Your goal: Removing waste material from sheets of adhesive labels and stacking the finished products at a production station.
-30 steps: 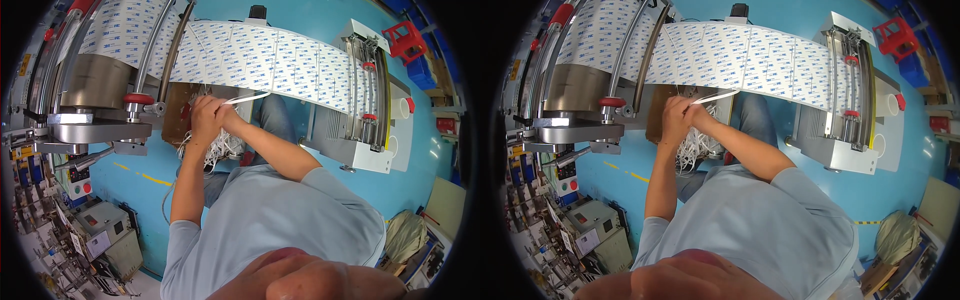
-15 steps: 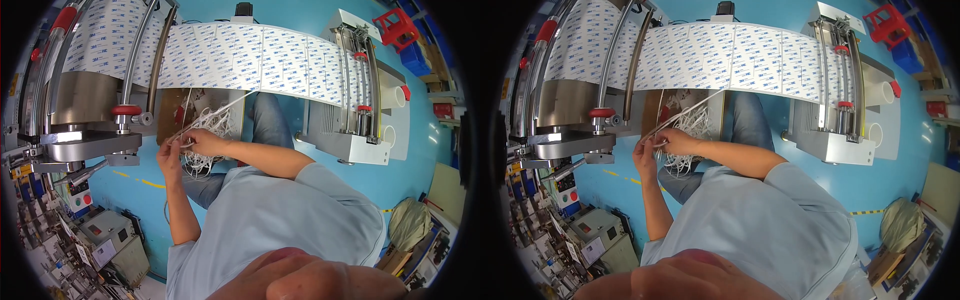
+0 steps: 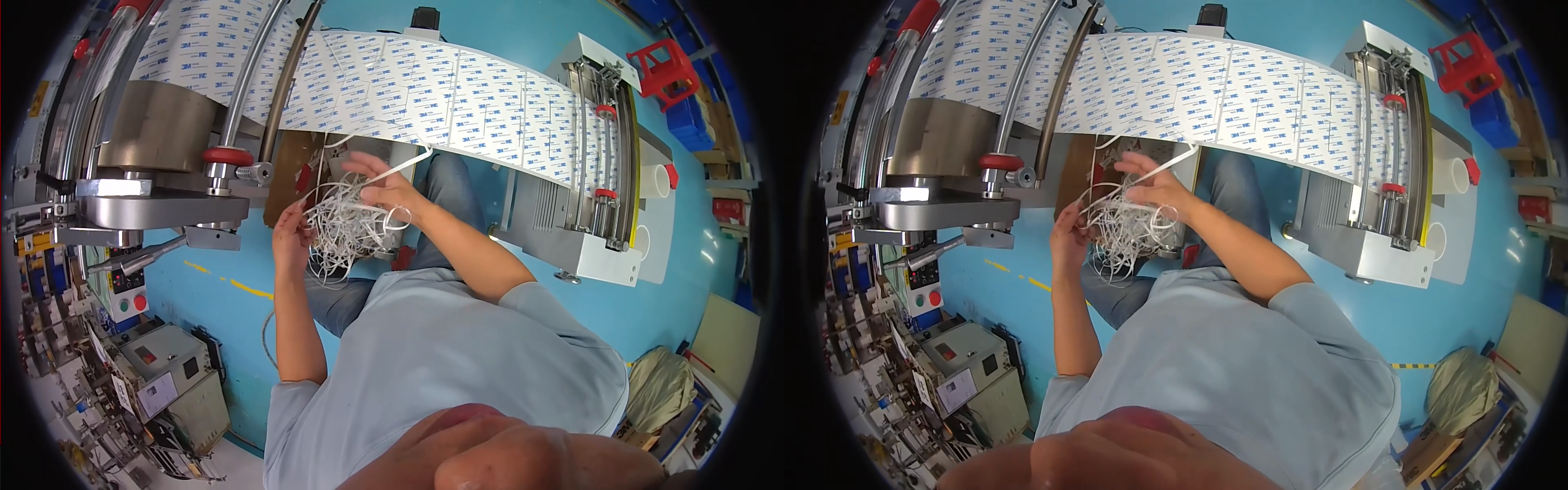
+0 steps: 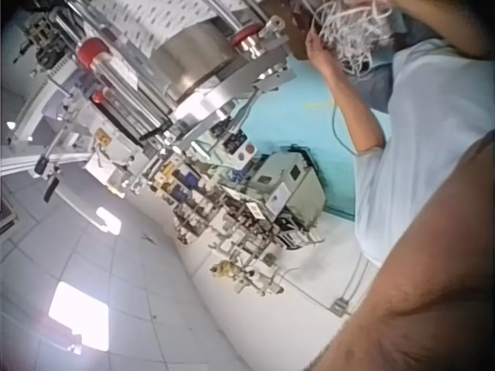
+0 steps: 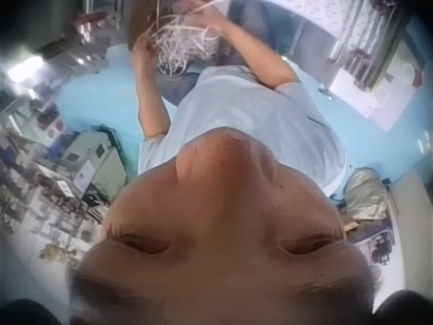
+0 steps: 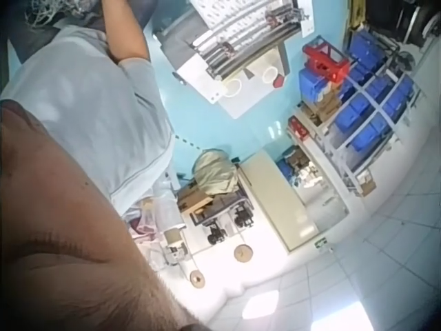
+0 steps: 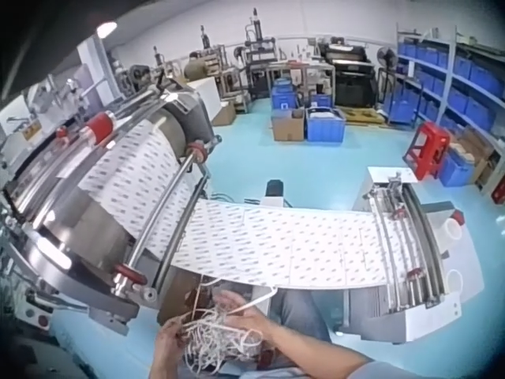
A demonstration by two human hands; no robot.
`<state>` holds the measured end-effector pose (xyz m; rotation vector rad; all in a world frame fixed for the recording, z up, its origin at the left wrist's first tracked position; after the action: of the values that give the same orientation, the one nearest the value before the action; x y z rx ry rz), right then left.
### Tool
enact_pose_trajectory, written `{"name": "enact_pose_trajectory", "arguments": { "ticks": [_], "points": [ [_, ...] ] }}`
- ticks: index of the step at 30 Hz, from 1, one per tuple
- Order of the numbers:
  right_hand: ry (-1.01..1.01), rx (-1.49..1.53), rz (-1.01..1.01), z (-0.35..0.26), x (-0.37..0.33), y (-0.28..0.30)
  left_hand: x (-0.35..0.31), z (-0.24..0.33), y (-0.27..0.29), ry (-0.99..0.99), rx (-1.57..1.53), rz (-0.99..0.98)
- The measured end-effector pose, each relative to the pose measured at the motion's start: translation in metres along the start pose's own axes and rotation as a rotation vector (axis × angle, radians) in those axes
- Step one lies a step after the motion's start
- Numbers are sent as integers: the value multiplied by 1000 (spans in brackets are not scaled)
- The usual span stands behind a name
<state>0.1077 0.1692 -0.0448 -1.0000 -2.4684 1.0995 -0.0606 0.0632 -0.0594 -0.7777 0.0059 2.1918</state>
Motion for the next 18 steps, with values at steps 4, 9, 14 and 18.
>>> {"name": "enact_pose_trajectory", "arguments": {
  "ticks": [4,9,14,18],
  "points": [
    [-10,79,5,2,13,-15,4,-2,-1,-46,281,-74],
    [-23,153,44,14,35,-34,0,-8,-9,33,378,-176],
    [-89,88,134,27,40,-32,-6,-9,3,57,115,-159],
    [-82,40,177,34,39,-26,-20,35,16,-347,219,15]
  ]
}}
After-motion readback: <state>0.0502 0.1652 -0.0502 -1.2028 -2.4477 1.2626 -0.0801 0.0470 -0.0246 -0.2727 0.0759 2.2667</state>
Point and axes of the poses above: each hand's wrist, its own x-axis towards the middle knuckle, its own y-axis out of the back of the hand, z = x × y, the point moved 10 cm from there along x, towards the middle knuckle, and after that the axes turned 5 degrees about z, right-handed, at the moved point
